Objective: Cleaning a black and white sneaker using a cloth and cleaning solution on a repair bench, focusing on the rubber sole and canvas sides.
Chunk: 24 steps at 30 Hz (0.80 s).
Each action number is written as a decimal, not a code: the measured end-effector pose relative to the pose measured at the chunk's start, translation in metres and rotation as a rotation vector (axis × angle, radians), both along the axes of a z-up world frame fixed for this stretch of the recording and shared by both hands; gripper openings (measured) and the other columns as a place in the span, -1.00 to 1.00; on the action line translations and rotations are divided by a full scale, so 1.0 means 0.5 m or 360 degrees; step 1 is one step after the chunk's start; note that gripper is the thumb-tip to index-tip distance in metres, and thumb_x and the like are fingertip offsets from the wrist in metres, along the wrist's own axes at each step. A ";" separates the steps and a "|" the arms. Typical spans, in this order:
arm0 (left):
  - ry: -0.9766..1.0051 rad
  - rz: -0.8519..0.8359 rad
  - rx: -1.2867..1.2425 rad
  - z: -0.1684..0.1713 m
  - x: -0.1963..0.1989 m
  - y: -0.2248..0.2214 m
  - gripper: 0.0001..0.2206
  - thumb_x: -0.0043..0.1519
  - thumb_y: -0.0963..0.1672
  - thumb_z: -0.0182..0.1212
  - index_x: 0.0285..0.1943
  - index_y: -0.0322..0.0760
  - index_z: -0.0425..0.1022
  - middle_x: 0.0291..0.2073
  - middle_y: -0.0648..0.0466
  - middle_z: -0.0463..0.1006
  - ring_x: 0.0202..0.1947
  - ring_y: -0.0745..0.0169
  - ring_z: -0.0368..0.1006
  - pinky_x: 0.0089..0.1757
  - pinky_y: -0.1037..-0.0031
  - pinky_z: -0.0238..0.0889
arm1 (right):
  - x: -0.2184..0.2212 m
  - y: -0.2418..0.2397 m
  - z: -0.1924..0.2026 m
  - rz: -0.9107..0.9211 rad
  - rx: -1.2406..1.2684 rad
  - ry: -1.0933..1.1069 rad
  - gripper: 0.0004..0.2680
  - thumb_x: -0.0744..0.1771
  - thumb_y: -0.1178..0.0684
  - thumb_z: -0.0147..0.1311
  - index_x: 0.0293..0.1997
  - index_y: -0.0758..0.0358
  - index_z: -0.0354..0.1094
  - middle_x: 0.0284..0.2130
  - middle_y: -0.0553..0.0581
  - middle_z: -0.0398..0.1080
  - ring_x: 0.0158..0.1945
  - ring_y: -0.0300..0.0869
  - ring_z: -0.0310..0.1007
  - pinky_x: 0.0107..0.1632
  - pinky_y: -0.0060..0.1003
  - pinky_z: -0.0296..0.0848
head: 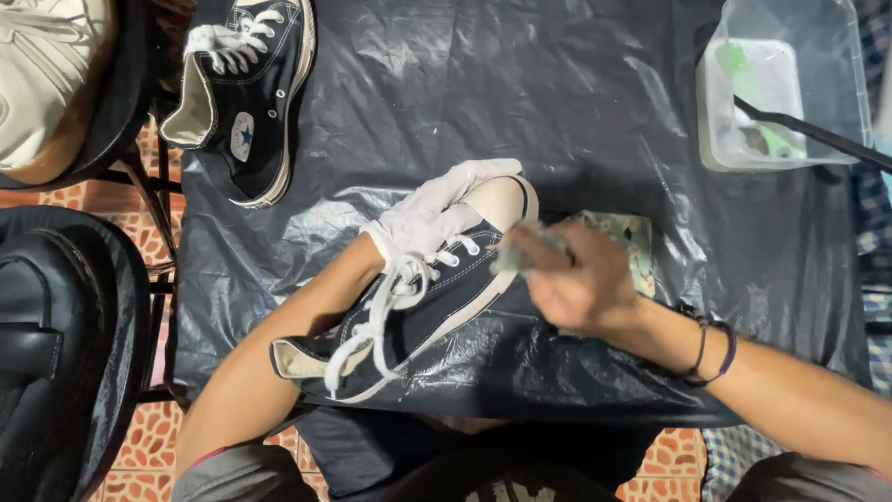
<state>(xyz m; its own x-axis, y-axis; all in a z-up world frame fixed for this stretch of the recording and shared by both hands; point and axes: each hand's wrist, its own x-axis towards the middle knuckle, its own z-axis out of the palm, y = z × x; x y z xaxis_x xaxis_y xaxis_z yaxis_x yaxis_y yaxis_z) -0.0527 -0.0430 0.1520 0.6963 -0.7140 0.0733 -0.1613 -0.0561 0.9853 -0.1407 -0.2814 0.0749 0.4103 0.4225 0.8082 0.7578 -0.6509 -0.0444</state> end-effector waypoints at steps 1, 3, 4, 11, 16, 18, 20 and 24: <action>-0.0066 0.0068 0.0129 0.010 -0.001 -0.006 -0.52 0.27 -0.18 -0.04 0.44 -0.11 0.25 0.25 -0.19 0.45 0.31 -0.21 0.33 0.28 0.01 0.09 | 0.013 -0.003 0.041 -0.0093 0.0098 0.0158 -0.69 0.36 0.01 -0.09 0.15 0.15 0.54 -0.26 0.13 0.35 -0.43 -0.11 0.38 -0.30 -0.19 0.48; -0.0311 0.0130 0.0460 -0.014 0.011 -0.001 -0.52 0.22 -0.12 0.03 0.39 0.00 0.31 0.08 -0.10 0.48 0.14 -0.18 0.42 0.14 0.02 0.23 | 0.019 -0.014 0.061 -0.0104 0.0026 0.0154 -0.70 0.35 0.00 -0.07 0.12 0.18 0.53 -0.25 0.16 0.35 -0.33 -0.06 0.41 -0.24 -0.17 0.41; -0.0546 0.0192 0.0791 -0.028 0.013 0.002 -0.53 0.17 -0.06 0.10 0.33 0.11 0.38 -0.09 -0.01 0.51 -0.02 -0.15 0.52 0.00 0.04 0.37 | 0.019 -0.020 0.071 -0.0113 -0.0046 0.0162 -0.72 0.35 0.00 -0.05 0.10 0.22 0.52 -0.23 0.18 0.35 -0.23 -0.02 0.44 -0.18 -0.16 0.35; -0.0521 0.0256 0.0838 0.045 -0.017 -0.024 -0.58 0.16 -0.05 0.13 0.26 0.10 0.45 -0.11 -0.07 0.48 -0.03 -0.25 0.52 -0.01 0.02 0.40 | 0.005 0.003 0.106 -0.0256 -0.0205 0.0089 -0.73 0.32 -0.10 0.13 -0.01 0.26 0.46 0.12 0.43 0.35 0.28 0.34 0.28 0.12 0.04 0.31; -0.0823 0.0152 0.1163 0.057 -0.021 -0.017 -0.35 0.16 0.00 0.12 0.50 0.02 0.11 0.06 -0.07 0.46 0.14 -0.17 0.39 0.09 0.03 0.32 | 0.005 -0.007 0.079 -0.0265 -0.0303 0.0037 -0.72 0.31 -0.14 0.15 0.05 0.14 0.50 -0.20 0.22 0.34 -0.08 0.13 0.40 -0.05 -0.07 0.27; -0.0903 0.0158 0.1305 0.114 -0.033 0.002 -0.23 0.11 0.11 0.16 0.54 0.04 0.00 0.17 -0.01 0.40 0.19 -0.12 0.35 0.11 0.04 0.30 | 0.008 -0.012 0.073 -0.0229 -0.0294 0.0034 -0.74 0.33 -0.10 0.12 0.04 0.17 0.50 -0.24 0.20 0.37 -0.18 0.07 0.42 -0.05 -0.08 0.28; -0.0972 0.0158 0.1449 0.175 -0.065 0.024 -0.10 0.06 0.22 0.19 0.58 0.06 -0.10 0.27 0.05 0.35 0.25 -0.07 0.30 0.12 0.06 0.28 | 0.002 -0.017 0.078 -0.0192 -0.0284 0.0043 -0.76 0.34 -0.06 0.09 0.03 0.19 0.49 -0.27 0.18 0.40 -0.27 0.01 0.44 -0.05 -0.09 0.30; -0.1303 -0.0048 0.1116 0.242 -0.176 0.083 -0.10 0.15 0.23 0.07 0.49 -0.44 0.00 0.34 -0.35 0.27 0.28 -0.36 0.25 0.16 -0.01 0.14 | -0.011 -0.024 0.095 -0.0184 -0.0248 0.0540 -0.74 0.30 0.10 0.18 0.06 0.39 0.38 -0.16 0.21 0.52 -0.18 0.08 0.49 0.01 -0.06 0.35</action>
<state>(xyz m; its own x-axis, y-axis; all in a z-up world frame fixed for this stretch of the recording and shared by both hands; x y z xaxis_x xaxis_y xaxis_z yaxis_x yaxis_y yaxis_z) -0.1407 -0.0014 0.2729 0.6031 -0.7940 0.0766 -0.7675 -0.5514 0.3271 -0.1461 -0.2933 0.1226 0.6953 0.4648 0.5482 0.6384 -0.7498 -0.1740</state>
